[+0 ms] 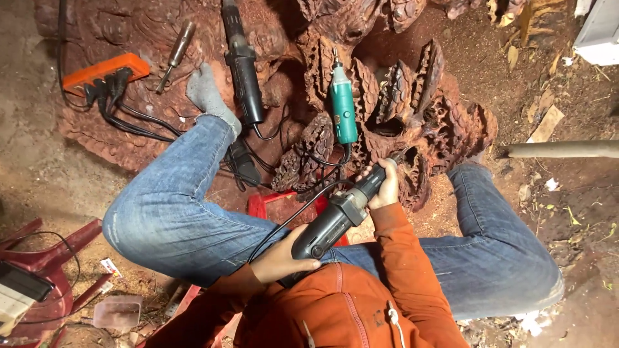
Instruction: Carving intricate details into a large piece of wood using a power rotary tool
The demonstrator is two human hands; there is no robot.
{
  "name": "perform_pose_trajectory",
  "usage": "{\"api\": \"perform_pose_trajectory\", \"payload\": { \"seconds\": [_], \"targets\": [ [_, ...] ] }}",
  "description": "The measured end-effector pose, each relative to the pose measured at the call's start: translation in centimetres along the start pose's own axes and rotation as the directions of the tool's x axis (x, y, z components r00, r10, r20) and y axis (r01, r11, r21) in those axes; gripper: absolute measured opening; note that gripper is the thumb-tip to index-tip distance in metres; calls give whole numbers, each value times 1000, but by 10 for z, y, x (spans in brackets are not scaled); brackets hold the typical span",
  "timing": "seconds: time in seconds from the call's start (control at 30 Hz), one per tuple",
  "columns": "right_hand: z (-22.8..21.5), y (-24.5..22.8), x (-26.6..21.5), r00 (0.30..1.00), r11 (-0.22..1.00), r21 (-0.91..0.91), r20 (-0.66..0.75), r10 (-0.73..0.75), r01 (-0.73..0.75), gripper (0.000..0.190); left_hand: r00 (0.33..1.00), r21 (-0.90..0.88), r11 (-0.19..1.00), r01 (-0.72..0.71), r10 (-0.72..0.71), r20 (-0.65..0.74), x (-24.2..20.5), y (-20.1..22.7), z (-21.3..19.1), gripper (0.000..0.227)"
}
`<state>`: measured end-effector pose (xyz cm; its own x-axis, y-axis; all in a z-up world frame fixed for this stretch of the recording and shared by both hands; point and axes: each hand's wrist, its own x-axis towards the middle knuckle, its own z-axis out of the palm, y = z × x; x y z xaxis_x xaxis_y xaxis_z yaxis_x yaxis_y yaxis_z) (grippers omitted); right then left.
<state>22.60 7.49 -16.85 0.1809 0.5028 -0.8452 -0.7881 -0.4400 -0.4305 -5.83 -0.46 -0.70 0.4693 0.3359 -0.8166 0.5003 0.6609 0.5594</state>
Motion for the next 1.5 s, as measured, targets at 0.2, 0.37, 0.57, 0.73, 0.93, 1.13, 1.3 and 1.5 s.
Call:
{"api": "perform_pose_trajectory", "payload": {
  "seconds": [0.2,0.37,0.57,0.73,0.93,1.13,1.3,1.5],
  "targets": [
    [3,-2,-17,991,998,53,133,26,-34,23,960,357,921,-156,226,-165,4,-7,-22,52],
    [-6,1,-18,985,991,123,169,36,-57,23,912,449,891,-59,231,-339,10,27,-19,70],
    [-19,9,-24,992,984,175,128,21,-43,24,912,652,750,105,188,-363,55,-27,-19,28],
    [-26,35,-31,995,963,252,74,73,-90,22,895,837,501,222,236,-379,46,-44,-13,16],
    [-10,52,-55,975,909,367,170,142,-197,17,799,588,767,-258,512,-316,-6,-7,-7,50],
    [-12,51,-50,975,914,343,118,188,-218,16,991,449,888,97,-42,-130,-29,23,4,102],
    [-13,34,-32,981,929,319,94,168,-190,17,998,292,955,49,-59,25,-6,21,-1,110],
    [-57,37,20,987,993,117,-159,33,-15,39,993,274,956,107,-116,18,27,59,25,114]
  ]
}}
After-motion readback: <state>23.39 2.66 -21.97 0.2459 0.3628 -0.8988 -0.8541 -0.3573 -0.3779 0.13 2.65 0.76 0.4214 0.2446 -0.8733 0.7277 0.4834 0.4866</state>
